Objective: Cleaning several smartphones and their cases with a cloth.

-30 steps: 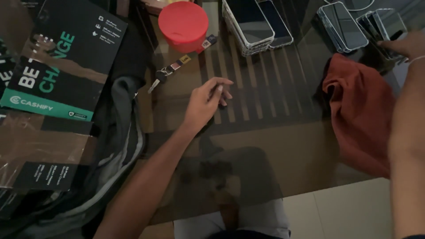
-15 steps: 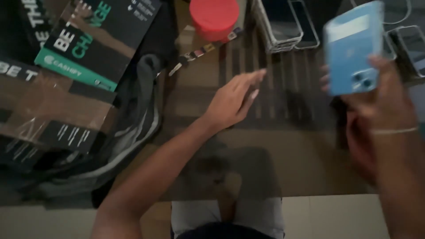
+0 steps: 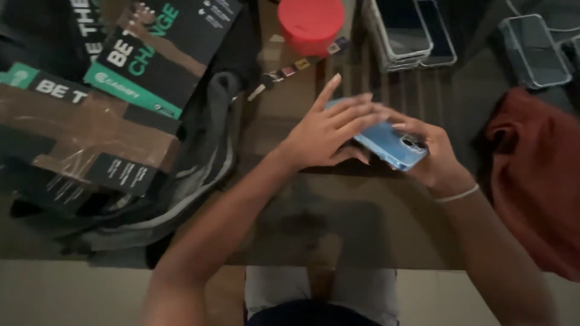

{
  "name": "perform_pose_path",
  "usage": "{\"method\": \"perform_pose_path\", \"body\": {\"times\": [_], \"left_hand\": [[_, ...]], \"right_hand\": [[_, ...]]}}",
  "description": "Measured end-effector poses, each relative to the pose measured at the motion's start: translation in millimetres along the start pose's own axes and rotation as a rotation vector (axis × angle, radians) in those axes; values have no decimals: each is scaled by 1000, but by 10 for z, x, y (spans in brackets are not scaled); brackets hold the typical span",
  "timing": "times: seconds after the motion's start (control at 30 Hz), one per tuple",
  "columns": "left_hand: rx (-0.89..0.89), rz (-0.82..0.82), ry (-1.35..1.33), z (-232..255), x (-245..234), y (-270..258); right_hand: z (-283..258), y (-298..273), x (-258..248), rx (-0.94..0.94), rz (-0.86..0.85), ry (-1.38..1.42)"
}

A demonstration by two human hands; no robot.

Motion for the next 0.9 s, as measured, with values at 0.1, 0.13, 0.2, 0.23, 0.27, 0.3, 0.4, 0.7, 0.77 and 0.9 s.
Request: {"method": "perform_pose_path", "body": {"times": [0.1, 0.13, 0.2, 0.23, 0.27, 0.3, 0.4, 0.7, 0.77, 0.9], "left_hand": [[6, -111, 26, 17, 348, -161], [-344, -142, -213, -139, 379, -166], [-678, -191, -468, -178, 523, -182], [-924, -104, -523, -289, 524, -258], [-1169, -8, -574, -360, 521, -372], [-1168, -11, -571, -516, 725, -498], [-768, 529, -1294, -816, 913, -583], [-641, 374, -2116, -571, 756, -264], [-674, 388, -2207, -581, 879, -321], [-268, 388, -2409, -896, 1553, -714]], "right_hand": [[-177, -85, -207, -17, 87, -134], [-301, -109, -234, -30, 90, -360], [-580, -291, -175, -43, 115, -588], [-843, -488, -278, 55, 486, -1095], [-1173, -743, -244, 173, 872, -1586], [-1130, -875, -891, 173, 874, -1582], [-1200, -1434, -2157, -20, 962, -2062], [-1087, -512, -10, -464, 534, -1436], [-999, -364, 864, -780, 566, -1791], [-503, 277, 1147, -769, 236, -1822]]}}
Point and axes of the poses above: each hand's wrist, its own y-axis towards the middle knuckle, its own x-axis out of the palm, z = x × y, the point moved 8 cm from there along y, towards the middle knuckle, and after that the axes turned 5 degrees about -z, right-handed, at the moved point
